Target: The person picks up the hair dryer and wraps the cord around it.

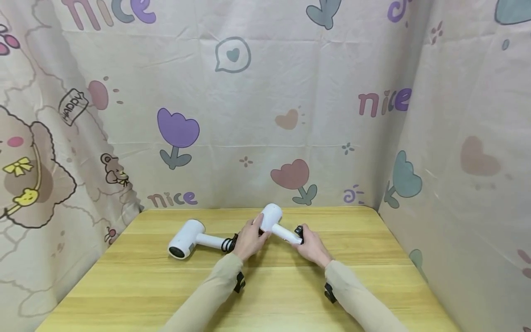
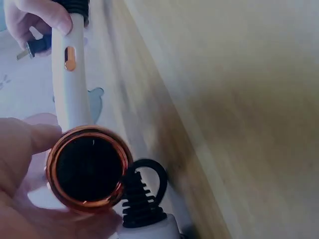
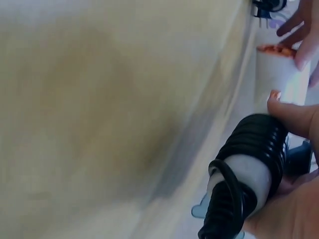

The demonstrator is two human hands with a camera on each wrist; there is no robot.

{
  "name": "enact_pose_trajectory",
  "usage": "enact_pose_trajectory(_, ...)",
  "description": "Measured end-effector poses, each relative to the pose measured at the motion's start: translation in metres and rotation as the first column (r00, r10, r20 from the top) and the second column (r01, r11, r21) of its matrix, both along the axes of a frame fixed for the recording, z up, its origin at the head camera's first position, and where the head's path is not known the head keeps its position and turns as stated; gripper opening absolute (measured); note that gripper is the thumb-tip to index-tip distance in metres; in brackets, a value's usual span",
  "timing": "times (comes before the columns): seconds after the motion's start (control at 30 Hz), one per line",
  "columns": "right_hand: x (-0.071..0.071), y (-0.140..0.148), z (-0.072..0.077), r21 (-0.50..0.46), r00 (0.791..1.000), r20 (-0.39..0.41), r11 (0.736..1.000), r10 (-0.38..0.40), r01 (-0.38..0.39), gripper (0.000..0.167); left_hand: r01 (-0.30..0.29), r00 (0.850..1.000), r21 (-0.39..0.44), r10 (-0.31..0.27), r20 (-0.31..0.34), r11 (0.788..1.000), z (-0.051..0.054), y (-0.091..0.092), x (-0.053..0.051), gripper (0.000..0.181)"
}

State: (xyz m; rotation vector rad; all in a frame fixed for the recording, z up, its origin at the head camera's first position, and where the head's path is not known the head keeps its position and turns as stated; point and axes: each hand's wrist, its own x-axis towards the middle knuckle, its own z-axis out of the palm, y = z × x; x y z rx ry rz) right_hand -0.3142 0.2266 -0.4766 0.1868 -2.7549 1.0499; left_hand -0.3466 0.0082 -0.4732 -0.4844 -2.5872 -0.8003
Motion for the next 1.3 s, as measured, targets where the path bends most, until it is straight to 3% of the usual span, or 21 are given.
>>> enact_pose_trajectory(0.2, 0.001, -0.009, -0.007, -0.012, 0.999, 0.024, 0.999, -0.039, 0.040, 0.041, 0.039, 0.997, -0.074, -0.033, 0.075, 0.996, 0.002, 0.000, -0.011, 0.055)
enact_pose_trajectory(0.37, 0.003, -0.015, -0.006, -0.031, 0.998, 0.027, 0.997, -0.064, 0.065, 0.042, 0.055, 0.994, -0.116, -0.044, 0.095, 0.992, 0.009, -0.001, -0.015, 0.051)
enact_pose_trajectory(0.6, 0.007, -0.020, -0.010, -0.047, 0.994, 0.060, 0.995, -0.089, 0.092, 0.044, 0.068, 0.983, -0.108, -0.048, 0.175, 0.992, 0.011, -0.002, -0.014, 0.050)
enact_pose_trajectory(0.9, 0.009, -0.020, -0.012, -0.045, 0.993, 0.081, 0.994, -0.091, 0.095, 0.047, 0.063, 0.979, -0.092, -0.043, 0.201, 0.994, 0.008, -0.002, -0.016, 0.048)
enact_pose_trajectory(1.03, 0.010, -0.018, -0.012, -0.029, 0.991, 0.102, 0.996, -0.087, 0.090, 0.055, 0.070, 0.977, -0.097, -0.048, 0.207, 0.993, 0.008, -0.003, -0.017, 0.048)
enact_pose_trajectory(1.13, 0.010, -0.015, -0.012, -0.029, 0.987, 0.133, 0.995, -0.087, 0.091, 0.073, 0.069, 0.976, -0.098, -0.046, 0.212, 0.993, 0.008, -0.002, -0.018, 0.049)
enact_pose_trajectory(1.23, 0.009, -0.012, -0.012, -0.048, 0.983, 0.159, 0.994, -0.087, 0.096, 0.087, 0.067, 0.973, -0.098, -0.043, 0.226, 0.993, 0.009, -0.003, -0.018, 0.049)
enact_pose_trajectory(1.3, 0.007, -0.011, -0.012, -0.089, 0.980, 0.180, 0.991, -0.083, 0.100, 0.088, 0.073, 0.971, -0.097, -0.049, 0.234, 0.993, 0.010, -0.004, -0.018, 0.049)
